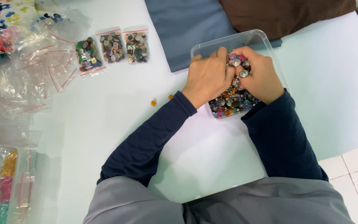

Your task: Sorting buttons from a large container into small plastic bags

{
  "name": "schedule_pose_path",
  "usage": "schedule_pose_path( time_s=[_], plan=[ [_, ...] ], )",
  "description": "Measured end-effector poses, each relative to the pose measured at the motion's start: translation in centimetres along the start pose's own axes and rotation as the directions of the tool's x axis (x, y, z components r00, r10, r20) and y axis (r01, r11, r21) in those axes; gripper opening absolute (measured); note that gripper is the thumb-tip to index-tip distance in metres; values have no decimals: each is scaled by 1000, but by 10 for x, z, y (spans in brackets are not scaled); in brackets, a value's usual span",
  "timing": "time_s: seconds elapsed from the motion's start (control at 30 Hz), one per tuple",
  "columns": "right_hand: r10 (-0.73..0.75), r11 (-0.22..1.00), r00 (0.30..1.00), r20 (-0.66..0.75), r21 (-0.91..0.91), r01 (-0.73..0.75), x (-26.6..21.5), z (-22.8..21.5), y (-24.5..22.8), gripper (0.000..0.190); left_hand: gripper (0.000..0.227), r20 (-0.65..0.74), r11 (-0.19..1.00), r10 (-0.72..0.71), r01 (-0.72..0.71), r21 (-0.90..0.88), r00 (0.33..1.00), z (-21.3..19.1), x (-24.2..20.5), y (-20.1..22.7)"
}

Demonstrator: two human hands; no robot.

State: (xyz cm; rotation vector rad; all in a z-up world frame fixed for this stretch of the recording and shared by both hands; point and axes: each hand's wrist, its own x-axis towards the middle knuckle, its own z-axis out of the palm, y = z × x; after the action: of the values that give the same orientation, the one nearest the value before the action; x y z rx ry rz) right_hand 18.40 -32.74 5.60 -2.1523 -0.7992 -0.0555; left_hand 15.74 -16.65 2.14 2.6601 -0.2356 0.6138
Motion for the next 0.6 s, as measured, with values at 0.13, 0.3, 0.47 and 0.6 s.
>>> schedule_pose_path(
  time_s=[0.13,0.3,0.47,0.6],
  plan=[
    [23,1000,999,23,19,-24,2,2,9,14,16,-7,999,13,-12,39,1000,5,2,-3],
    [-64,980,997,49,-184,72,2,3,1,15,16,11,997,35,-36,70,999,15,0,-9],
    [-103,974,993,51,-200,111,5,3,-1,18,25,4,996,50,-50,74,999,10,-1,-9],
    [-131,964,991,41,-227,137,6,1,8,29,34,-14,999,32,-31,22,999,-4,1,-3]
  ],
)
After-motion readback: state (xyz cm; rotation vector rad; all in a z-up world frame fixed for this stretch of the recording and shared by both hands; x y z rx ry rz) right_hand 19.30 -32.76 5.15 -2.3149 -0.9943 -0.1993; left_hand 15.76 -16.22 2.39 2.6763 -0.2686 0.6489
